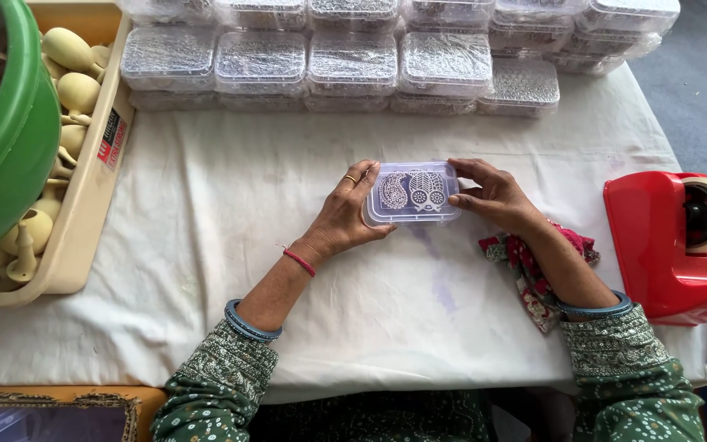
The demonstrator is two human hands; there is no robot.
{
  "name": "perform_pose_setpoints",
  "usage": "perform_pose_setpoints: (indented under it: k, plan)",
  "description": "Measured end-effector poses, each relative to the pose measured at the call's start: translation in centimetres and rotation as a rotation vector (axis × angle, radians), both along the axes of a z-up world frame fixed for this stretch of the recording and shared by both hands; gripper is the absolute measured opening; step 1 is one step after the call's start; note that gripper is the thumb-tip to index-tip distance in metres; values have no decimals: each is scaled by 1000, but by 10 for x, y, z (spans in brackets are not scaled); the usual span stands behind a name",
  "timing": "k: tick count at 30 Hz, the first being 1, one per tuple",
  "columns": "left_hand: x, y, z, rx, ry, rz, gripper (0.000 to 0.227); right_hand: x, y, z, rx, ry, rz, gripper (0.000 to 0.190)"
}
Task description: The person places two small decorative items into a clear plastic container and closes the lid. They then wrap the container in bubble wrap, securing it with clear tape from a red dispenser. Finally, they place the wrapped package on a stack of similar items and wipe another decorative item with a cloth.
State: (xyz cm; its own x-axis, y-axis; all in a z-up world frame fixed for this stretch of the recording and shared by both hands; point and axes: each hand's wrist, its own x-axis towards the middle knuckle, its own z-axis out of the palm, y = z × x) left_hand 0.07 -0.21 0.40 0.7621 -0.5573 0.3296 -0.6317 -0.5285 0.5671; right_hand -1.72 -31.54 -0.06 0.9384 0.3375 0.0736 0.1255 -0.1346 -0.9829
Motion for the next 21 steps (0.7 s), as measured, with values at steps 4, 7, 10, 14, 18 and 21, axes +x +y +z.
perform_pose_setpoints:
  k: [4,7,10,14,18,21]
  plan:
    - [3,2,-11,23,-67,15,105,1,-1,-4,7,-19,9,70]
    - [5,2,-11,11,-11,-7,115,-1,-1,-2,-5,-34,11,70]
    - [4,1,-8,28,25,3,121,0,-2,-3,-31,-28,0,70]
    - [-1,0,-3,33,-46,-7,125,0,-9,-7,-136,-19,-106,67]
    - [-1,3,-12,43,-58,19,114,-4,-4,0,-261,-34,-103,68]
    - [-5,4,-4,82,-28,74,108,-6,1,4,-263,-101,-56,74]
